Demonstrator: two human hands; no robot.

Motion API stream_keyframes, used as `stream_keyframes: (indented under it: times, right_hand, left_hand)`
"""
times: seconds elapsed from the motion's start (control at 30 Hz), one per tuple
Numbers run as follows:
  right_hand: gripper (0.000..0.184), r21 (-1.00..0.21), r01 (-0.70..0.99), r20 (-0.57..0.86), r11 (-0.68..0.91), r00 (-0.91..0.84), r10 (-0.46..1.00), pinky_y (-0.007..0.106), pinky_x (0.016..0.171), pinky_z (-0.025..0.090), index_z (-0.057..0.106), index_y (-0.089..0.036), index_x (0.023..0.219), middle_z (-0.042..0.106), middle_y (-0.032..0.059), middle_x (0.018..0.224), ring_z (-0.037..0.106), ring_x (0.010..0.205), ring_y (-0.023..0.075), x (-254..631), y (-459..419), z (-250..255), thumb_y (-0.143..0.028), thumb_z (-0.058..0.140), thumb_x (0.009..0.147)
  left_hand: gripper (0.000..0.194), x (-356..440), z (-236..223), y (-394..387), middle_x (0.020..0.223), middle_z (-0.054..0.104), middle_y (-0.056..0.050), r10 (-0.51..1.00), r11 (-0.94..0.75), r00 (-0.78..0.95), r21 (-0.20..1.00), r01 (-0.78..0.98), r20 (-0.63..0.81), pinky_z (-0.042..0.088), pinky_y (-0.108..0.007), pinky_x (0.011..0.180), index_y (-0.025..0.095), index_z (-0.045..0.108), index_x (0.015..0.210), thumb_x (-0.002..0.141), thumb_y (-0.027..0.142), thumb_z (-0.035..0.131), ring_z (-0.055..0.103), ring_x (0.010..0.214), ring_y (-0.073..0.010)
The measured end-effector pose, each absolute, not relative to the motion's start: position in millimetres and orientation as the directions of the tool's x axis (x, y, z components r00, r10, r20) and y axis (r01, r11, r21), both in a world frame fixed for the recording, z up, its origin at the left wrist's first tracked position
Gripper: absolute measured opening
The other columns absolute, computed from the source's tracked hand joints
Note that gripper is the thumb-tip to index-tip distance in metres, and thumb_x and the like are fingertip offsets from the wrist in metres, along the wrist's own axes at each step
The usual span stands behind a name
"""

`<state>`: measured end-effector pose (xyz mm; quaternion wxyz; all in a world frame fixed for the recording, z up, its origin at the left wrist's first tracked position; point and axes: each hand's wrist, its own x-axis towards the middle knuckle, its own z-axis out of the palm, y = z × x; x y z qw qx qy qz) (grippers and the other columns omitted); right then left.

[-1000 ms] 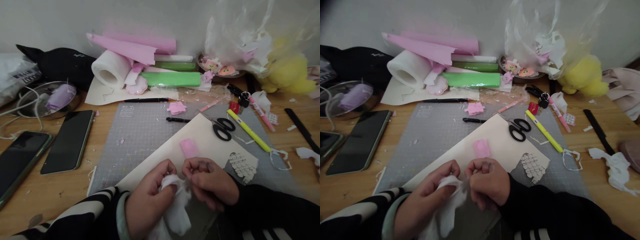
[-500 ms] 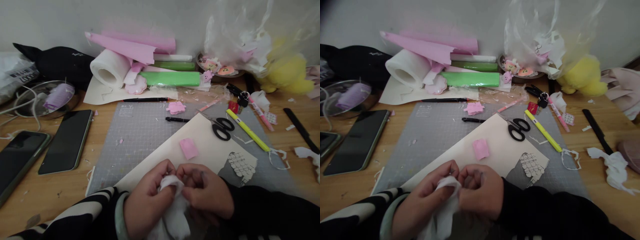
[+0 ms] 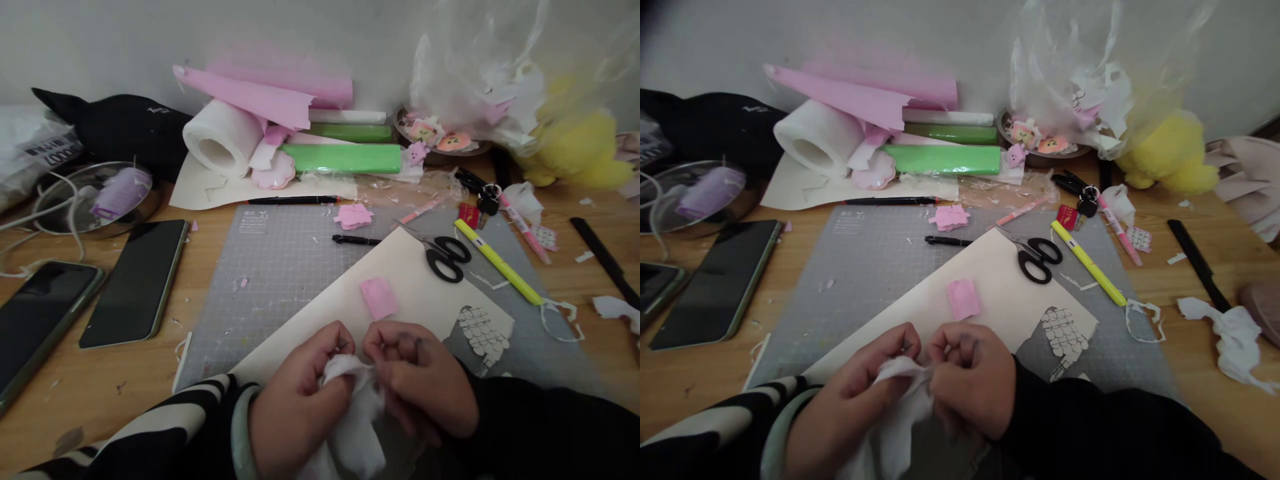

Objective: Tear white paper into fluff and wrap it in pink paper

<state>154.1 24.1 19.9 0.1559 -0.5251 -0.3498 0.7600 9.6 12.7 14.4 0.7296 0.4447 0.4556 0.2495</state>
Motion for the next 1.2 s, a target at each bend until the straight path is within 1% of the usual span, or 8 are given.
stream_keyframes:
  times: [0.1,0.23,0.43,0.57,0.67,0.83,1.0,1.2]
  right_hand:
    - [0.011,-0.691,0.078,-0.674,-0.718,-0.430,0.601,0.013,0.020,0.021,0.037,-0.019,0.062,0.046,-0.0088,0.031,0.030,0.018,0.0046,155.6,24.5,19.2,-0.025,0.045,0.058]
    - [0.007,-0.729,0.109,-0.641,-0.676,-0.455,0.618,0.011,0.024,0.024,0.042,-0.016,0.060,0.044,-0.0093,0.032,0.035,0.022,0.0030,156.0,22.2,16.4,-0.018,0.047,0.055]
    - [0.007,-0.671,0.083,-0.676,-0.737,-0.477,0.562,0.012,0.020,0.022,0.039,-0.018,0.063,0.048,-0.0082,0.032,0.033,0.019,0.0050,155.2,23.9,17.7,-0.020,0.043,0.058]
    - [0.006,-0.723,0.165,-0.669,-0.671,-0.409,0.620,0.010,0.023,0.024,0.041,-0.017,0.058,0.043,-0.0095,0.030,0.038,0.022,0.0045,155.3,23.0,18.8,-0.016,0.045,0.054]
    - [0.005,-0.732,0.125,-0.663,-0.670,-0.359,0.657,0.012,0.021,0.021,0.037,-0.018,0.057,0.044,-0.0087,0.029,0.034,0.020,0.0048,156.1,23.3,19.3,-0.019,0.041,0.056]
    - [0.007,-0.758,0.179,-0.642,-0.628,-0.376,0.668,0.011,0.026,0.025,0.042,-0.017,0.058,0.044,-0.0094,0.035,0.038,0.026,0.0036,154.6,21.7,16.3,-0.012,0.045,0.053]
    - [0.004,-0.738,0.074,-0.643,-0.671,-0.381,0.665,0.013,0.022,0.020,0.035,-0.019,0.058,0.044,-0.0083,0.031,0.034,0.021,0.0054,156.4,25.3,18.8,-0.019,0.038,0.055]
    - [0.005,-0.743,0.153,-0.655,-0.652,-0.367,0.661,0.011,0.025,0.024,0.039,-0.017,0.054,0.043,-0.0093,0.032,0.038,0.025,0.0040,152.2,20.4,18.6,-0.014,0.041,0.050]
  left_hand:
    - [0.006,9.0,13.1,12.9,0.057,0.032,0.006,0.777,0.478,0.452,0.878,0.027,-0.437,0.026,-0.020,0.047,0.019,0.035,0.068,0.070,0.020,0.041,0.029,0.051,-0.0076]
    - [0.006,10.4,13.0,13.4,0.060,0.035,0.005,0.767,0.496,0.471,0.869,-0.002,-0.436,0.028,-0.020,0.048,0.018,0.035,0.068,0.071,0.020,0.040,0.031,0.053,-0.0079]
    - [0.008,10.3,14.1,12.8,0.058,0.032,0.006,0.777,0.489,0.446,0.872,0.014,-0.443,0.027,-0.020,0.049,0.018,0.036,0.067,0.070,0.021,0.042,0.030,0.053,-0.0080]
    - [0.009,9.7,13.7,13.0,0.059,0.034,0.006,0.769,0.495,0.463,0.869,0.005,-0.441,0.028,-0.020,0.048,0.018,0.035,0.067,0.071,0.022,0.042,0.031,0.053,-0.0079]
    - [0.008,9.5,13.4,12.8,0.056,0.031,0.007,0.766,0.499,0.451,0.866,0.033,-0.458,0.026,-0.019,0.047,0.019,0.035,0.067,0.071,0.021,0.042,0.029,0.051,-0.0076]
    - [0.007,8.8,13.4,11.7,0.059,0.034,0.006,0.777,0.482,0.451,0.876,0.023,-0.440,0.027,-0.020,0.048,0.018,0.036,0.067,0.071,0.020,0.041,0.030,0.052,-0.0077]
    - [0.007,9.5,13.6,12.4,0.056,0.031,0.007,0.765,0.496,0.454,0.868,0.036,-0.456,0.026,-0.019,0.046,0.019,0.035,0.067,0.070,0.020,0.041,0.028,0.051,-0.0075]
    - [0.008,10.2,12.6,13.0,0.057,0.032,0.006,0.768,0.503,0.450,0.864,0.017,-0.456,0.027,-0.020,0.047,0.019,0.035,0.067,0.070,0.022,0.042,0.030,0.052,-0.0077]
